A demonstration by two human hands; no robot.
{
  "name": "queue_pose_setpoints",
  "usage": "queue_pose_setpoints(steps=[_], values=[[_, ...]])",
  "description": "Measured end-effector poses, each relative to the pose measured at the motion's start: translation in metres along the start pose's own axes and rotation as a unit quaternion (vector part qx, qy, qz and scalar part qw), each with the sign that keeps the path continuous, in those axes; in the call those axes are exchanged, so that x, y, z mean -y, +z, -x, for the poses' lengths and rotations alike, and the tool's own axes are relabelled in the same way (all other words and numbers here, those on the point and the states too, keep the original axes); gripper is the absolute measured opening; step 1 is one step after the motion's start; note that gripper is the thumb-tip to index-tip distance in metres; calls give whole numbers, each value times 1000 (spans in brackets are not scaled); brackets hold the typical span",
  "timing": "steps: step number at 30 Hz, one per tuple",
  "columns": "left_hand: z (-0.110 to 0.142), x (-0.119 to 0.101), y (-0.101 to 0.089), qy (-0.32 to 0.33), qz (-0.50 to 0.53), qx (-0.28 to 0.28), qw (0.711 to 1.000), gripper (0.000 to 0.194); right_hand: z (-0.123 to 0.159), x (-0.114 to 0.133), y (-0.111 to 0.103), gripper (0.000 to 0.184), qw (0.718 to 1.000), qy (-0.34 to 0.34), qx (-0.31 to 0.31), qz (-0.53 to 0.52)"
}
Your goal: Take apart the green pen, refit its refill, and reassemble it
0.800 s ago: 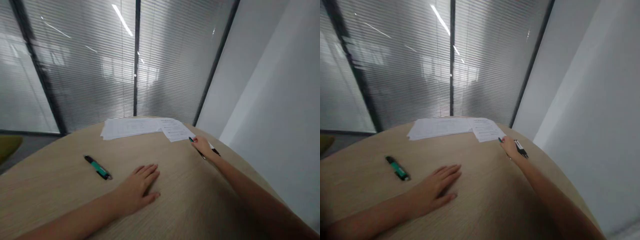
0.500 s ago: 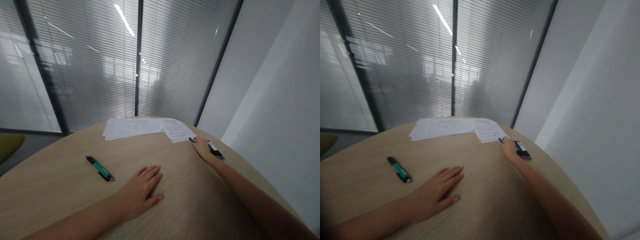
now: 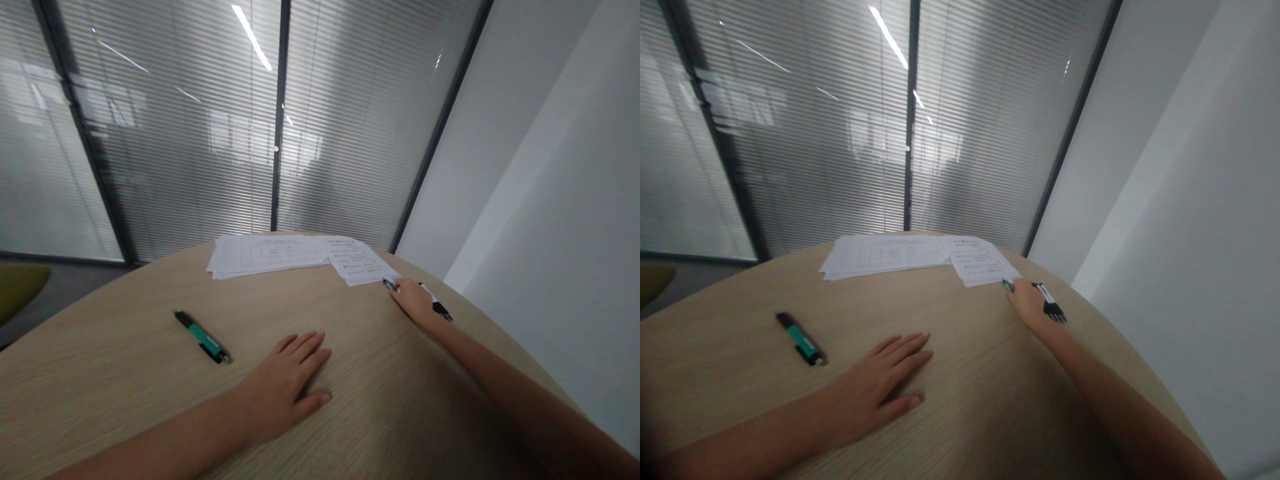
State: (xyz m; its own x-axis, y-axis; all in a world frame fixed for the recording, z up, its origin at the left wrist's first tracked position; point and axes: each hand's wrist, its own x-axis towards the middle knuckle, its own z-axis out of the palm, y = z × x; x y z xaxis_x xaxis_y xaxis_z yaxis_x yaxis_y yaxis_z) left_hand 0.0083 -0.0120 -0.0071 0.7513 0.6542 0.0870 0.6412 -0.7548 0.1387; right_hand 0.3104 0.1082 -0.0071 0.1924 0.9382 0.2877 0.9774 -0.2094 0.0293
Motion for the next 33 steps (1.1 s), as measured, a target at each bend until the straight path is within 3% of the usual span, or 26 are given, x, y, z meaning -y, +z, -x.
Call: queue_pose_setpoints(steps=[10, 33], values=[[1, 4, 1, 1, 7, -9, 1000, 52, 26, -2, -3, 20, 1000, -7, 12, 21], [1, 6, 3, -4, 3, -3, 1000, 51, 20, -3, -4, 28, 999, -3, 20, 44]])
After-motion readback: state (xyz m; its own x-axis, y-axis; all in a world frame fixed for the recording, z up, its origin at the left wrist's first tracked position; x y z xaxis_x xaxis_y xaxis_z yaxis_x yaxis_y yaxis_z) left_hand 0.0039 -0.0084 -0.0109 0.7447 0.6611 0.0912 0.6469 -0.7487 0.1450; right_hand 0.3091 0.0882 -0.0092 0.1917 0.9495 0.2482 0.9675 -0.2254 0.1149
